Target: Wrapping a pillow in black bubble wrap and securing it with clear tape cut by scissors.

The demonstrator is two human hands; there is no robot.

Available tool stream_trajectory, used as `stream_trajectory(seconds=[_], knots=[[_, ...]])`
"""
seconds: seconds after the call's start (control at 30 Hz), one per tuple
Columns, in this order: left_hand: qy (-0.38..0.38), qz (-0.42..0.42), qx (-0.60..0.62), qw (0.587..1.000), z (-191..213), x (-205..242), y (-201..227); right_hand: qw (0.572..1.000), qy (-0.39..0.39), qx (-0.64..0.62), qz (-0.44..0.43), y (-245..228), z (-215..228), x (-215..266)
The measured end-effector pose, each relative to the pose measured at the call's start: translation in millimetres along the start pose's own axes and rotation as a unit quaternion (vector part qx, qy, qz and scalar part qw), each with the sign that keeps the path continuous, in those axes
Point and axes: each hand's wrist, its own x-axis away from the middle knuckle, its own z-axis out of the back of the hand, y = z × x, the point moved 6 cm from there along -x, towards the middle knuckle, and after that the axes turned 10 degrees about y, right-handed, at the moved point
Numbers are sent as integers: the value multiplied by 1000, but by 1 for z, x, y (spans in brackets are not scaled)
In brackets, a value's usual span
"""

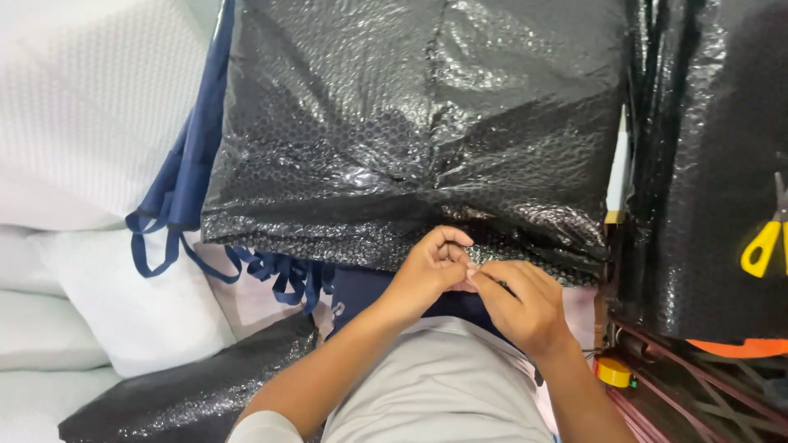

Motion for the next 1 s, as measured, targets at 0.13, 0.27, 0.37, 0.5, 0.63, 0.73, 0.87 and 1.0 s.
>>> stream_trajectory(seconds=[0.13,0.27,0.37,0.5,0.63,0.73,0.87,1.0], knots=[[34,66,51,996,30,13,-2,999,5,-28,31,-20,-22,-7],[41,79,82,993,49,15,1,996,1,-52,66,-32,-38,-8],[36,118,135,983,60,14,-9,996,9,-56,68,-37,-47,0],[-14,185,232,955,61,18,-20,993,28,-110,27,-36,-55,19],[-84,162,279,943,67,17,-24,971,101,-163,-142,-20,-49,46],[-18,-62,109,992,107,16,7,949,141,-188,-208,0,-40,56],[97,-425,-379,816,137,47,68,950,111,-204,-207,11,-34,46],[69,-515,-657,547,139,56,57,993,-4,-66,-100,10,-43,64]])
